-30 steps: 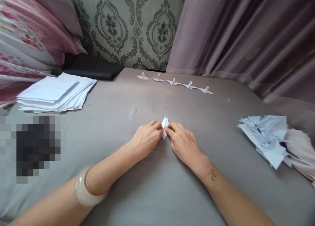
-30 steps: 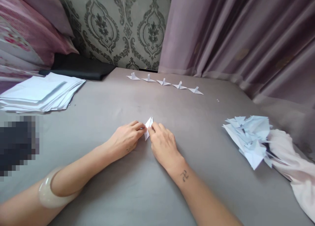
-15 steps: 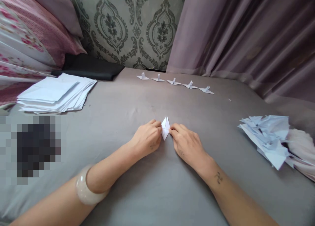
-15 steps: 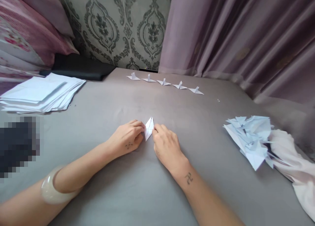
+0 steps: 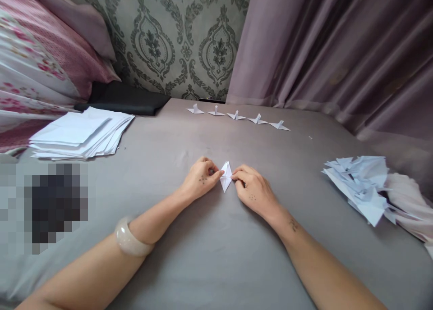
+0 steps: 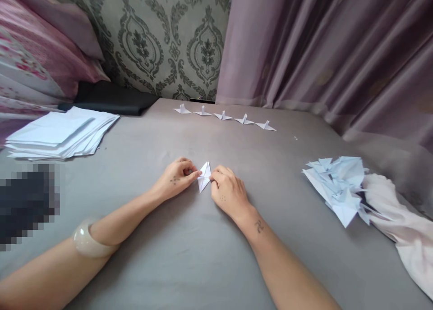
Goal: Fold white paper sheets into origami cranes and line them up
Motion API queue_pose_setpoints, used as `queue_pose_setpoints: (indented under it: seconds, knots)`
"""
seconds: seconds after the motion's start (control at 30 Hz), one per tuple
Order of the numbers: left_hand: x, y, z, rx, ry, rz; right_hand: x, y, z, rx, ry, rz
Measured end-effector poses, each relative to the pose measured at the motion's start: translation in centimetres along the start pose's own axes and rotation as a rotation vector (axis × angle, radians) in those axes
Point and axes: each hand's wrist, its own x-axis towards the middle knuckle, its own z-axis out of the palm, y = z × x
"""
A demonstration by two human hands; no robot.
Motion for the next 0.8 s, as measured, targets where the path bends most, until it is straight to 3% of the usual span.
queue_pose_setpoints:
  seconds: [0.13,0.23,0.37,0.53,0.67,0.8]
  knots:
    - [0.2,-0.3,0.5,0.014,-0.021,0.027,0.3,0.4,0.3,0.132,0.031,0.043]
    - [0.3,-0.5,0.5,-0.032,-0.026,0.035,0.9,1.2,0.7,0.289,0.064,0.155]
    - [0.1,-0.6,0.3,-0.266,-0.079,0.081,1.5,1.6,0.6,0.603,0.052,0.307]
    - [-0.4,0.1,0.3,-0.579,-0.242,0.032,1.3,0.4,-0.5,0.846,-0.072,0.295]
    - [-0.5,0.6,0.2,-0.846,-0.191,0.008,1.0,-0.3,-1.0,0.991,-0.131,0.326]
    - [-0.5,0.9,-0.1,-0.927,-0.153,-0.071,1.1,-0.1,-0.8,1.229,-0.057,0.468]
